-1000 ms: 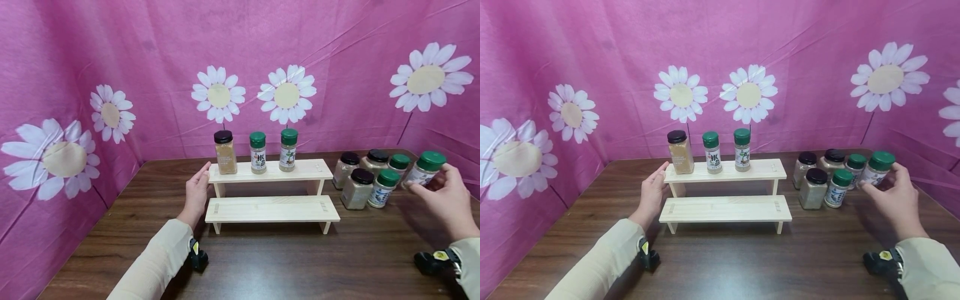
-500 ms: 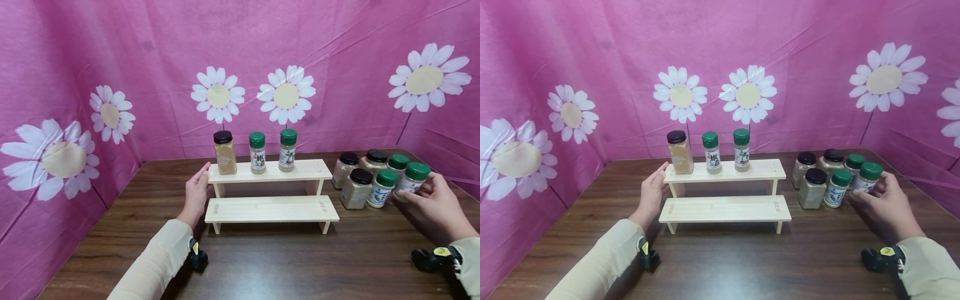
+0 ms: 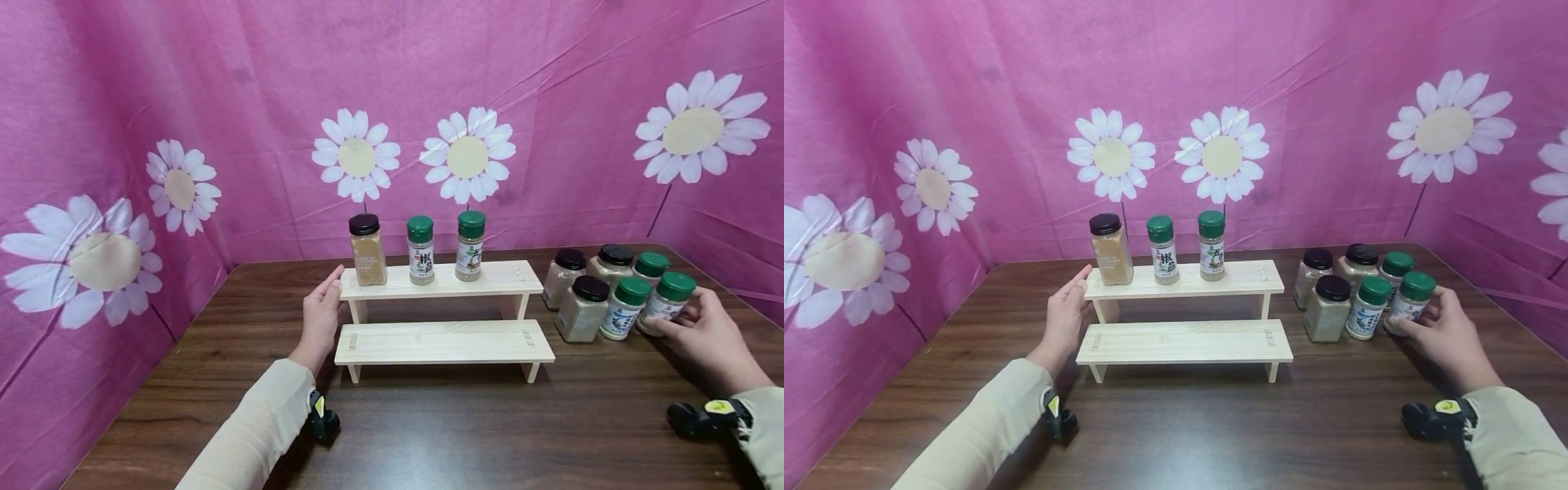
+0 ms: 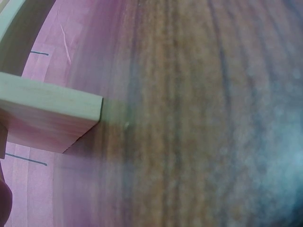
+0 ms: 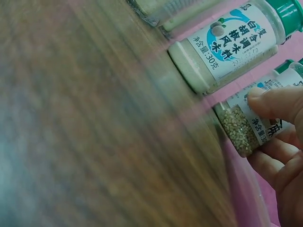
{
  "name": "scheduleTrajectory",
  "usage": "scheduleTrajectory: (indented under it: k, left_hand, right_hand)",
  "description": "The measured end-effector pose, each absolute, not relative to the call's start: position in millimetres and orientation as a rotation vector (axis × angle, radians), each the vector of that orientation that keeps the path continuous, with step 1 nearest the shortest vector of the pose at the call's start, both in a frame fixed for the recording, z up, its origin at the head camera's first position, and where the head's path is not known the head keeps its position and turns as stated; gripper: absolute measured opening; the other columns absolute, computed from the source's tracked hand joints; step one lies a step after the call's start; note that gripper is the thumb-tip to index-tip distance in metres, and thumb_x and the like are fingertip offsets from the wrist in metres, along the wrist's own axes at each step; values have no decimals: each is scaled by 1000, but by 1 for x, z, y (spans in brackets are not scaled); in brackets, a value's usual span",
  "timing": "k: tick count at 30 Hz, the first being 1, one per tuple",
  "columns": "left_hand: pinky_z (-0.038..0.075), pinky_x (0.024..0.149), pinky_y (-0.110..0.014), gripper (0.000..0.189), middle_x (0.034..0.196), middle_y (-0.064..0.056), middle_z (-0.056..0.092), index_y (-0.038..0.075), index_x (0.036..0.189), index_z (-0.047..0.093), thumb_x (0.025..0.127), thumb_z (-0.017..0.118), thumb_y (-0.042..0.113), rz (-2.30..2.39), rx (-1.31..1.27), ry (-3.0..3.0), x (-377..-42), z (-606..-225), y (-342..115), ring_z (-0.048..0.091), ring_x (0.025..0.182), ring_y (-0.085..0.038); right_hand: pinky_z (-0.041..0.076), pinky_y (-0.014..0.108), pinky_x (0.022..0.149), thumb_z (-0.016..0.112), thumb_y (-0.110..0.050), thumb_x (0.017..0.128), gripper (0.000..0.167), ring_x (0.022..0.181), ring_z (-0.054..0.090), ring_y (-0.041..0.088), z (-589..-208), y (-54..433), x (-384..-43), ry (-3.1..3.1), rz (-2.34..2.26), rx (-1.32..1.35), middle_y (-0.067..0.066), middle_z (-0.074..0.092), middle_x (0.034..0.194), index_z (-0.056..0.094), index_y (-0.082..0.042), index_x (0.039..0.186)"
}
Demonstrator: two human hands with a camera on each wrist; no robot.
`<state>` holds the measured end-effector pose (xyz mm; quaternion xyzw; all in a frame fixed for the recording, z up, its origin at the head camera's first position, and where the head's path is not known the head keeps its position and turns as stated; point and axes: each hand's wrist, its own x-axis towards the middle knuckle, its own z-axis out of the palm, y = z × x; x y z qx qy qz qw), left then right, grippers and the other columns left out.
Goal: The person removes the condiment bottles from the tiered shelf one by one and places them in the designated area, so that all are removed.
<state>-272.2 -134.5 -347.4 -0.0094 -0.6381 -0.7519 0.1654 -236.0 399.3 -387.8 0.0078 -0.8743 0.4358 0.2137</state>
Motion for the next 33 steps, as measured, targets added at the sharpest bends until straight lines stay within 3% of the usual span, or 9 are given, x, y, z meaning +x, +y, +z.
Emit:
scheduleTrajectory:
  k: [11,14,17,20,21,23,27,30,33]
  left_hand:
    - [41,97,-43,38,135,-12,50,2,131,51,96,42,10,-2160,-31,-1824,-273,-348,-135,56,103,-7]
    - [42,96,-42,38,134,-11,50,2,132,50,95,43,10,-2159,-27,-1818,-273,-348,-135,57,101,-6]
    - [42,95,-42,38,135,-12,49,0,132,49,95,43,11,-2155,-26,-1816,-273,-348,-135,57,101,-5]
    - [42,96,-43,38,135,-11,50,1,132,50,95,43,11,-2158,-25,-1814,-273,-348,-135,56,102,-7]
    - [41,97,-43,38,135,-11,49,1,132,50,95,43,11,-2158,-28,-1815,-273,-348,-135,56,103,-7]
    - [40,97,-45,38,135,-11,50,2,131,51,95,43,10,-2161,-33,-1814,-273,-348,-136,55,105,-8]
    - [39,98,-46,37,135,-12,49,3,131,51,96,43,10,-2157,-41,-1818,-273,-347,-135,55,105,-9]
    - [39,98,-46,37,135,-11,49,3,132,51,96,43,10,-2158,-37,-1818,-273,-347,-135,56,104,-8]
    - [39,98,-46,37,135,-11,49,2,132,50,96,43,10,-2158,-36,-1819,-273,-347,-135,56,104,-7]
  right_hand:
    - [41,5,56,63,0,82,57,70,46,-21,-393,400,-240,-2409,1236,84,-39,44,80,24,-35,105]
    - [41,5,56,63,0,82,53,70,45,-21,-392,401,-241,-2427,1209,78,-36,44,79,26,-29,107]
    - [37,5,55,65,-4,82,45,69,40,-22,-389,401,-240,-2495,1096,42,-10,58,78,32,-7,112]
    - [35,4,55,65,-7,83,57,70,36,-23,-387,399,-240,-2531,1043,4,29,55,92,25,11,120]
    - [35,4,56,65,-8,83,60,71,35,-23,-386,399,-239,-2530,1055,-7,29,55,96,24,9,124]
    - [36,2,59,64,-9,84,65,76,36,-23,-384,398,-238,-2503,1122,-27,25,53,103,22,1,133]
    - [35,0,65,62,-13,86,75,83,38,-23,-377,398,-233,-2419,1217,-61,-19,45,97,16,-21,144]
    - [34,-2,67,62,-13,87,77,84,38,-23,-369,398,-229,-2352,1248,-58,-31,37,95,14,-24,146]
    - [34,-2,69,62,-12,87,75,87,39,-22,-361,396,-227,-2292,1267,-63,-32,39,98,16,-25,145]
